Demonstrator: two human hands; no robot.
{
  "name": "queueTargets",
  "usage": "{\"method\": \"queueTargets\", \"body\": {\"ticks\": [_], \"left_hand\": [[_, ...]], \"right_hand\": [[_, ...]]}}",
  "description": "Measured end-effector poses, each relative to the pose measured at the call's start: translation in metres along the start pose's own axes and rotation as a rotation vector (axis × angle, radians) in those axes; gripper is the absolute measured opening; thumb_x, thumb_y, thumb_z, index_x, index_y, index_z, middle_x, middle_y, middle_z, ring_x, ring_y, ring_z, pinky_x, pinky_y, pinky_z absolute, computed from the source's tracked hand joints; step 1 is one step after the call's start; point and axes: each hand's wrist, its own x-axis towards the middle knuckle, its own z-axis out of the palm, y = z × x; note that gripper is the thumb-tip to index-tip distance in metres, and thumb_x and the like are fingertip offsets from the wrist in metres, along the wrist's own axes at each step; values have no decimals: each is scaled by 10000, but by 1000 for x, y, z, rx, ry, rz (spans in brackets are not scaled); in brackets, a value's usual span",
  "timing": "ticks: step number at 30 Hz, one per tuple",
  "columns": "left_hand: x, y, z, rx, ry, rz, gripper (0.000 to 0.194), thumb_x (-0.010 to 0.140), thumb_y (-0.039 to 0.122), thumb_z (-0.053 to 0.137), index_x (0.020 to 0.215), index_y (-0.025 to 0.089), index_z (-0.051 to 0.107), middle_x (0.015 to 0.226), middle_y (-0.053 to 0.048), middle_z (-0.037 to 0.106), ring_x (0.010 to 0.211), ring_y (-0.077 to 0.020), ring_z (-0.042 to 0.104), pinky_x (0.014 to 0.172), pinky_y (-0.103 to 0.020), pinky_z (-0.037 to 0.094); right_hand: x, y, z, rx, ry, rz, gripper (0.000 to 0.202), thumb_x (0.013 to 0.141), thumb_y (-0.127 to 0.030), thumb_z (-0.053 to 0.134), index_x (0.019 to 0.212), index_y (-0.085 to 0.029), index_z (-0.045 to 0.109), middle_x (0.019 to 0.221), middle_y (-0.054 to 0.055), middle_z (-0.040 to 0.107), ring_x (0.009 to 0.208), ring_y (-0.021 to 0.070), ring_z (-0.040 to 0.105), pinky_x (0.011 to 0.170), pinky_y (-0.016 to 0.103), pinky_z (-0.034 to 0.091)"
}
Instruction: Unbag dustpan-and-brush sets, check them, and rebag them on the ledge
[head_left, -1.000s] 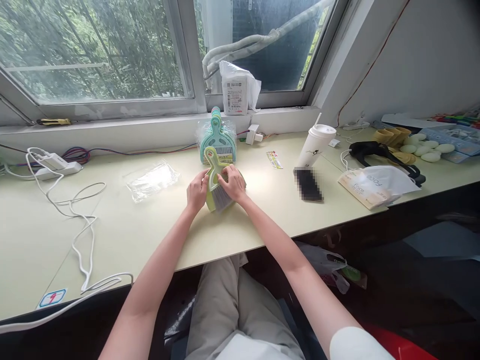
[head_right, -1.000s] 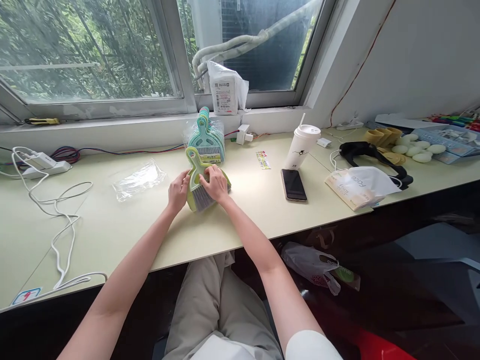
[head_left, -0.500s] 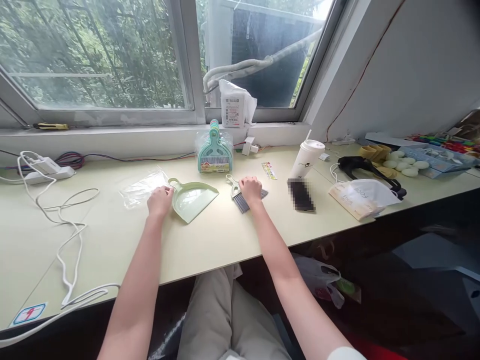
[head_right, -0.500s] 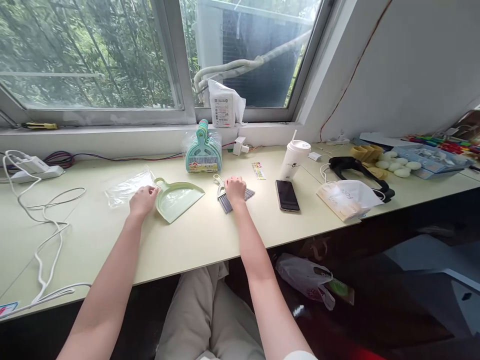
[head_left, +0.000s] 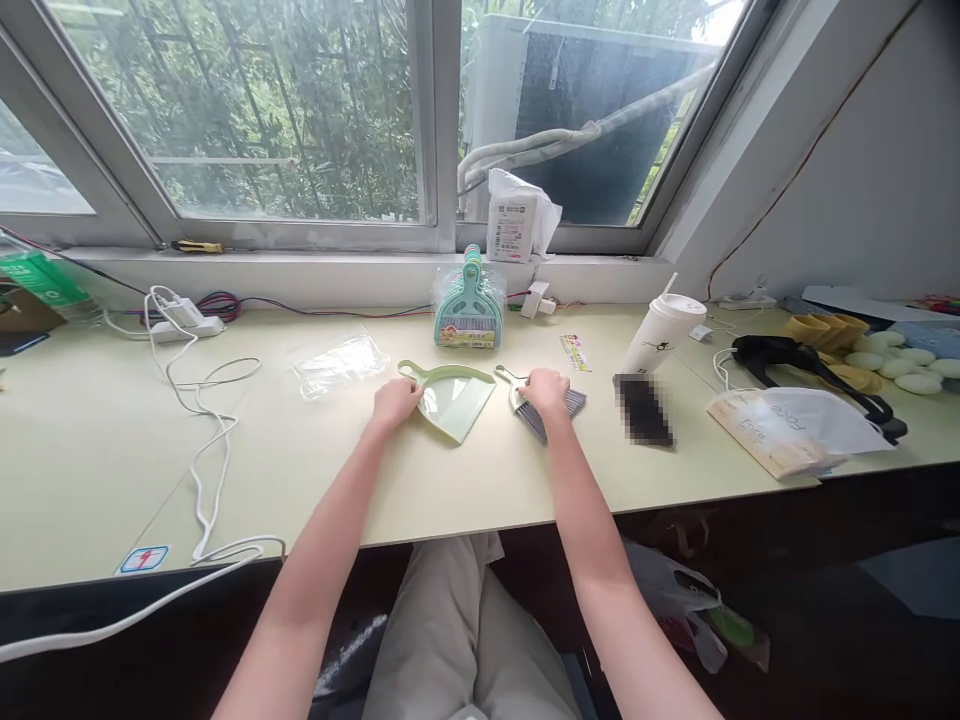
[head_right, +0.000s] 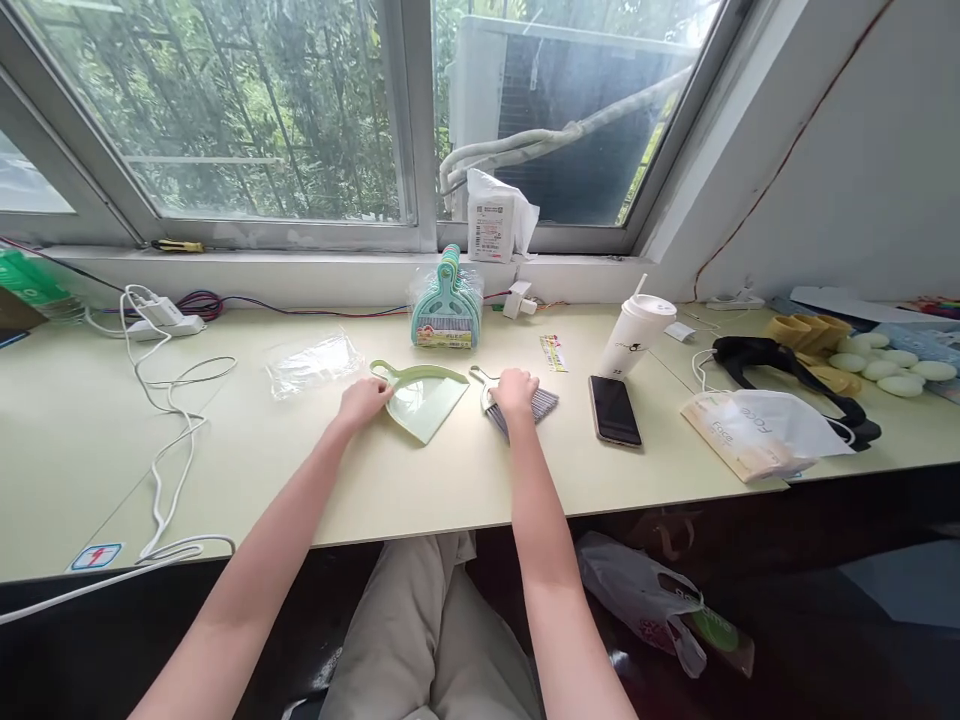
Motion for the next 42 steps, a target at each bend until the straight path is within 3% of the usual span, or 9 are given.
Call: {"method": "queueTargets", "body": {"ticks": [3,6,10,12,16,20,29,39,42], "left_hand": [[-10,27,10,-59,12,-7,438,950,407,350,830,168,697,999,-164,704,985,-297,658,826,-351,471],[-16,41,15,-187,-41,4,549,986,438,236,935,160,707,985,-153,711,970,-282,664,833,-357,484],[-18,39,16,-289,-215,281,428,988,361,295,1053,229,697,817,-36,718,771,-186,667,748,-278,503],[-15,33,17,-229,-108,408,347,966,289,367,1103,226,680,899,-53,719,854,-205,668,792,-301,508],[-2,18,24,-91,305,493,403,903,203,512,1304,216,555,1263,-119,605,1196,-276,553,959,-395,491],[8,9,30,-122,423,502,596,852,148,582,1420,197,408,1454,-139,446,1315,-287,449,1067,-447,443],[0,11,19,126,229,766,384,909,49,389,1143,187,660,1195,-134,614,1147,-251,549,969,-396,467],[-4,27,20,172,89,599,407,881,-2,382,1110,170,671,1069,-133,661,943,-215,641,821,-315,491],[-5,24,21,145,100,597,381,899,30,371,1085,166,674,1090,-134,656,994,-231,638,847,-333,496]], "right_hand": [[1,5,-8,116,93,31,235,800,-285,631,967,-162,741,1108,159,726,1089,301,643,882,379,421],[-4,-3,-14,306,95,-120,249,812,-400,650,985,-242,735,1079,60,749,1030,232,666,871,330,432],[-18,-30,-8,272,-17,-387,174,817,-416,681,873,-261,732,1031,18,755,996,213,667,859,320,427],[-22,-40,-1,202,23,-427,170,829,-401,675,852,-241,724,1050,43,745,1053,235,645,885,341,417],[-19,-43,9,190,62,-379,164,845,-375,650,879,-225,709,1044,59,738,1071,243,632,902,353,415],[-14,-38,13,234,45,-330,167,843,-376,664,905,-227,706,1041,52,738,1032,236,639,863,334,435],[-25,-55,17,414,-51,-591,120,850,-344,690,846,-224,692,1011,8,737,994,185,606,845,282,441],[-20,-53,19,374,-61,-546,106,853,-320,655,852,-219,689,1044,29,708,1047,214,602,845,304,435],[-20,-53,21,369,-40,-553,99,846,-313,646,880,-223,671,1062,24,714,1059,217,608,833,295,434]]}}
